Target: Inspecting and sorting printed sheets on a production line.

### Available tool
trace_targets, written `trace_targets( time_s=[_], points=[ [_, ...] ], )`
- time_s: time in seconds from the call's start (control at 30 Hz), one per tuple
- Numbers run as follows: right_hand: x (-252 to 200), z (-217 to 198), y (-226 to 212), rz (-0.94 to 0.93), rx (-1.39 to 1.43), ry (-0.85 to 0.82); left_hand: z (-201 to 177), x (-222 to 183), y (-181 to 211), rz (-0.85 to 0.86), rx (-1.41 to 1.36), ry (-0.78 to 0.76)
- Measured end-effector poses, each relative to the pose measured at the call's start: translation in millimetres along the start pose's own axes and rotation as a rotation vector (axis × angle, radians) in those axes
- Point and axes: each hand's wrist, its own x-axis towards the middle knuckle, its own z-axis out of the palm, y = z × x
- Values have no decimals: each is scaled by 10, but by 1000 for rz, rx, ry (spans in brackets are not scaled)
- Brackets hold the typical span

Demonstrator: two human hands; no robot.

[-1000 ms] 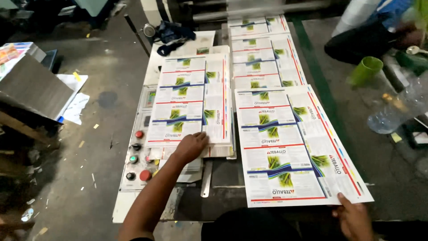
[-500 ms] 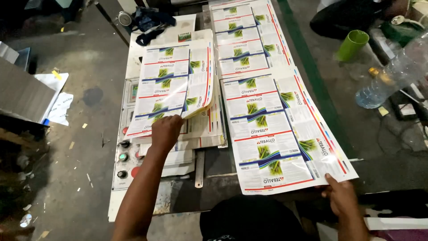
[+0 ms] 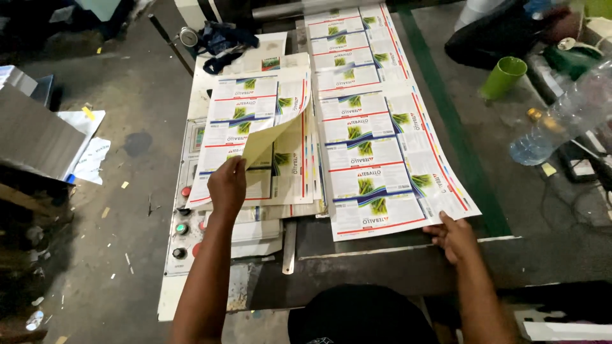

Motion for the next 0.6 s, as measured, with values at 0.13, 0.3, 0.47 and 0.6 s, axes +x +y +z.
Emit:
trace_targets(
  time_s=[0.13, 0.3, 0.47, 0.6],
  points=[
    [-179, -18, 9, 37, -67, 32, -124, -232, 264, 280, 3, 165],
    [-183, 258, 514, 181, -323, -122, 290, -1036, 805, 506, -239, -15],
    [-122, 1016, 939, 54, -227, -657, 956, -1748, 1147, 578, -245, -353],
    [164, 1100, 1092, 209, 45, -619, 925, -1726, 1236, 772, -294, -329]
  ],
)
